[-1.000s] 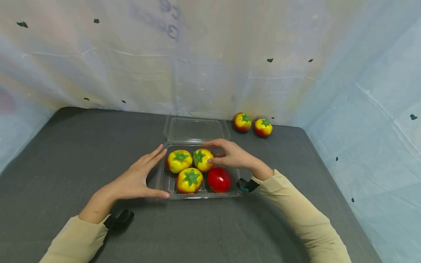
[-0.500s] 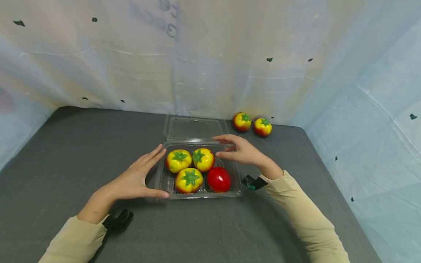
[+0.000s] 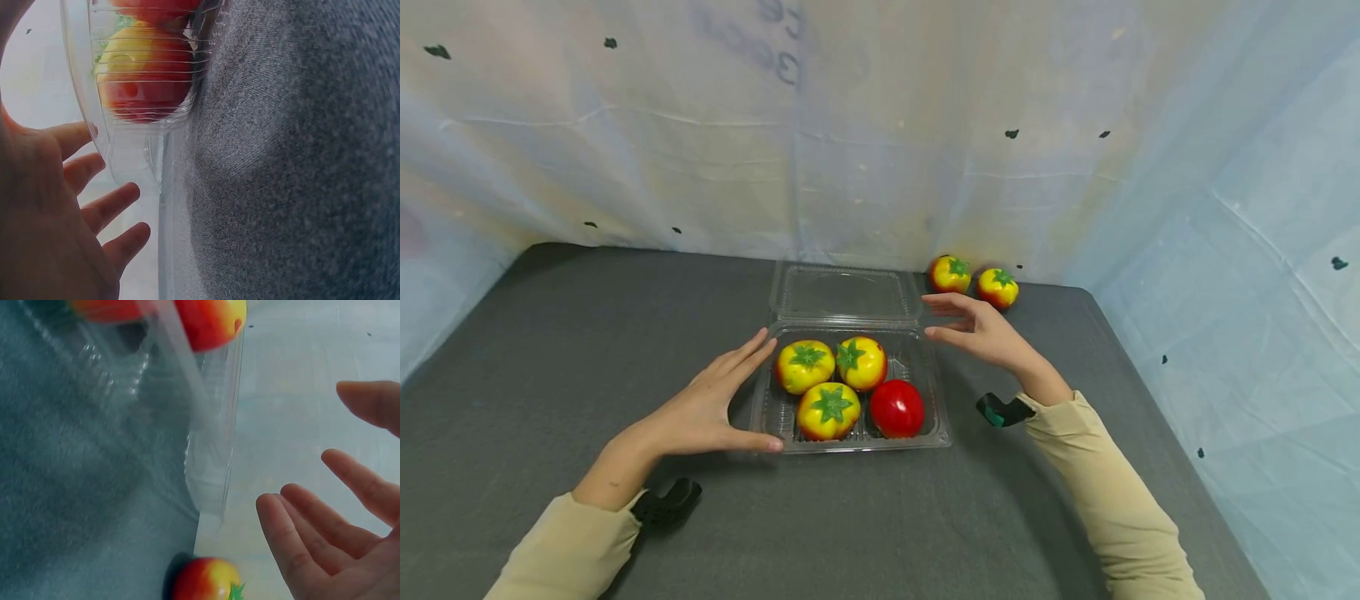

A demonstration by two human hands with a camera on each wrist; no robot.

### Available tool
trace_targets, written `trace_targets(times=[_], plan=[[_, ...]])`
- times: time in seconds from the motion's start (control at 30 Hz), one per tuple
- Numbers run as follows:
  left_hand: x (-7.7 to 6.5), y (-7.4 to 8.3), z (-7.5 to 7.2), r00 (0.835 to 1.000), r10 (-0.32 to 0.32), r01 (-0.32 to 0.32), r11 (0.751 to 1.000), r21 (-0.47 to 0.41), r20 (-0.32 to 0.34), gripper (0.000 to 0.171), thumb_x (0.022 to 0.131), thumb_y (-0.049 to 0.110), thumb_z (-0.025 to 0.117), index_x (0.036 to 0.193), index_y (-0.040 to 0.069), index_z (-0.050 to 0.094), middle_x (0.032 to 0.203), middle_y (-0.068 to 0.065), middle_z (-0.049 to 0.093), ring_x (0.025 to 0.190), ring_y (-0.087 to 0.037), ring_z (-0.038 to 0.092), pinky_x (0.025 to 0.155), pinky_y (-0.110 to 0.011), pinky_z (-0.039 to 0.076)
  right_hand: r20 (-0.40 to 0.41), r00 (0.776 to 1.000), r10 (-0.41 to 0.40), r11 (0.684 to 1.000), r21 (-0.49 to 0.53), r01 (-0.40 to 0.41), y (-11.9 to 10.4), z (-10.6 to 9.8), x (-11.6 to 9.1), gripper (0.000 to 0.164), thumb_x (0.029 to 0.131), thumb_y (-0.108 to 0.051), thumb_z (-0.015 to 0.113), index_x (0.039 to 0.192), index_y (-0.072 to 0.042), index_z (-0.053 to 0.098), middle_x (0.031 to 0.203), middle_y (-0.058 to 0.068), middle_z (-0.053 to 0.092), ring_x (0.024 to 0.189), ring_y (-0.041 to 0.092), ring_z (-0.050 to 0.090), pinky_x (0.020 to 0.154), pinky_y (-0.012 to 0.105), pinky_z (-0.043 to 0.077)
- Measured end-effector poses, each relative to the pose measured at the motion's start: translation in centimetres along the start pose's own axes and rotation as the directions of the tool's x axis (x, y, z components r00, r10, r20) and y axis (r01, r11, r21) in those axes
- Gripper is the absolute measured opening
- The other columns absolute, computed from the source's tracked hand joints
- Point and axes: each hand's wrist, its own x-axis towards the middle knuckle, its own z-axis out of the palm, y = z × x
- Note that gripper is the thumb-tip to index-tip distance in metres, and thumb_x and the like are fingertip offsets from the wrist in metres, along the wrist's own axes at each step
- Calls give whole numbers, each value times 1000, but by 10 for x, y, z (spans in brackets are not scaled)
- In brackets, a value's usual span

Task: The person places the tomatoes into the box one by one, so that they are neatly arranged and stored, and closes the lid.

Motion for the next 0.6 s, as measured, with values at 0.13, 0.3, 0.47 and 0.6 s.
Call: trace_targets(times=[0.13,0.3,0.47,0.6], plan=[[0,0,-1,1000,-3,3,1000,-1,-1,121,65,61,79,156,19,11,163,-5,2,143,-44,16,100,-74,21,-12,1000,16,1000,15,-16,8,-3,-1,50,92,-16,65,138,-6,49,143,13,47,131,35,46,104,50,41],[0,0,-1,1000,0,0,1000,-8,0,121,66,61,80,156,19,11,163,-4,1,143,-44,16,100,-74,21,-40,997,70,997,32,-69,20,-4,0,50,93,-18,64,139,-6,48,144,13,47,131,34,45,105,50,40],[0,0,0,1000,2,-2,1000,-12,1,121,66,59,80,156,18,11,163,-2,0,143,-45,15,101,-74,21,-81,990,116,993,46,-112,33,-3,2,50,93,-22,64,138,-6,49,143,13,48,131,33,46,105,50,39],[-1,0,0,1000,5,-5,1000,-12,-1,121,66,59,80,156,18,11,163,-1,-1,143,-45,16,101,-74,21,-130,984,121,992,60,-114,42,-2,5,49,93,-22,64,137,-5,50,140,15,50,129,34,47,105,50,40]])
